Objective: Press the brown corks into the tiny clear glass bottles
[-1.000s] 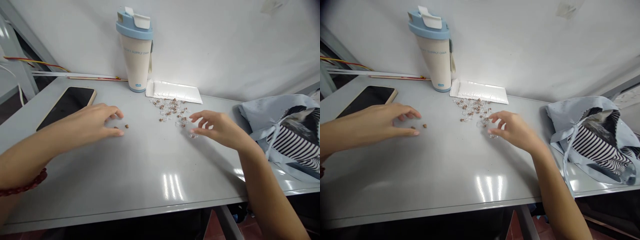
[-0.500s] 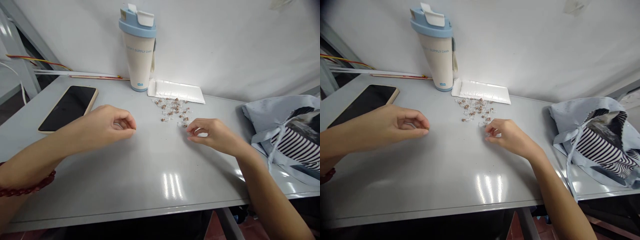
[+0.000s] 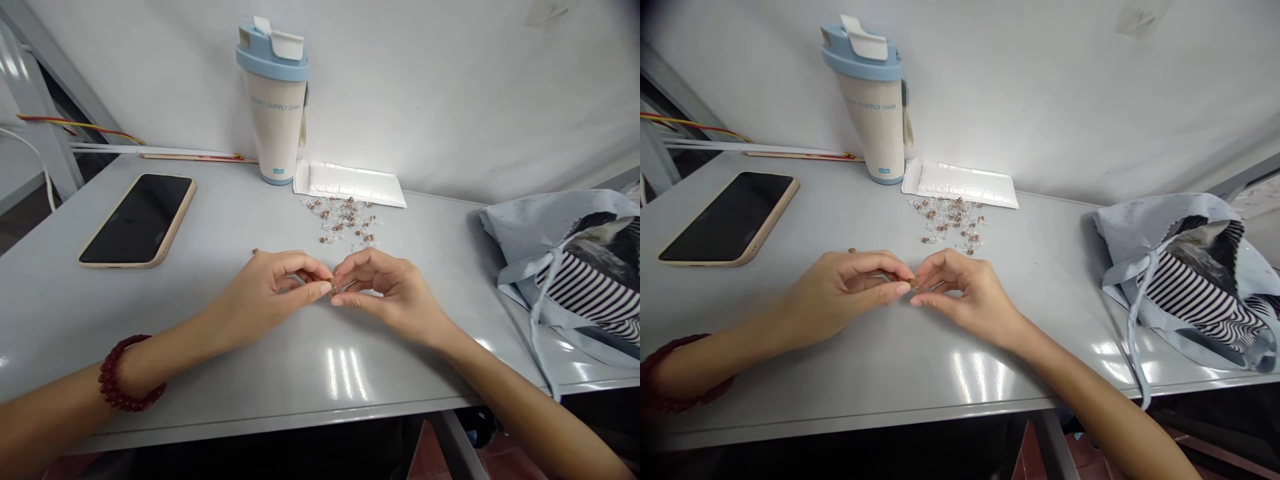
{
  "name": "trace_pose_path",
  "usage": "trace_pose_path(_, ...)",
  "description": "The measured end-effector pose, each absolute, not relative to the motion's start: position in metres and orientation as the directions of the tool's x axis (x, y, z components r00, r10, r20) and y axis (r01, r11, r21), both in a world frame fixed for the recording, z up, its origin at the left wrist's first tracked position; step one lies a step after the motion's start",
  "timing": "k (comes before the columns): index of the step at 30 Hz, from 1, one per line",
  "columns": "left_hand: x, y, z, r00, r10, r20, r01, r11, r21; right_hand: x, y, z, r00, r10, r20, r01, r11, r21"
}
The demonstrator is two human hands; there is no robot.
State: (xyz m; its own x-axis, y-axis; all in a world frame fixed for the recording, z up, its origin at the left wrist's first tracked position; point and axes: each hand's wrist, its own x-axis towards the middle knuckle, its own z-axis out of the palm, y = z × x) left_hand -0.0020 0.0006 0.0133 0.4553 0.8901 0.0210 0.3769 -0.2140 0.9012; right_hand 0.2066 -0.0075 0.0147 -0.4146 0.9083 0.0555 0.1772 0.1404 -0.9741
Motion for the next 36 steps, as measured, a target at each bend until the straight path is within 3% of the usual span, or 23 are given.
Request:
trace_pose_path(5,-0.002,0.0,0.007,0.484,0.855,0.187,0.412,-0.411,0.813,0.205,-0.008,0.016,-0.419,0.908,0.01,0.148,0.079,-0.986)
trace_pose_path(11,-0.003,-0.002,0.004,0.574,0.693,0.436,0.37,-0.694,0.618,0.205,-0.009,0.014,-0.426,0.903,-0.064,0.062,-0.042,-0.997)
trace_pose_path(17,-0.002,-0.005,0.0,0.587,0.629,0.509,0.432,-0.776,0.461,0.201,-0.007,0.009,-0.367,0.914,-0.174,-0.067,-0.212,-0.975)
trace_pose_path(23,0.002,-0.006,-0.008,0.553,0.533,0.64,0.419,-0.842,0.34,0.196,-0.01,0.006,-0.418,0.873,-0.251,-0.105,-0.32,-0.941)
trace_pose_path(30,0.0,-0.006,-0.008,0.55,0.523,0.652,0.377,-0.851,0.365,0.197,-0.01,0.01,-0.504,0.818,-0.278,-0.089,-0.37,-0.925)
trace_pose_path(36,0.001,-0.004,-0.01,0.575,0.601,0.555,0.423,-0.799,0.427,0.199,-0.006,0.009,-0.496,0.812,-0.306,-0.053,-0.38,-0.923)
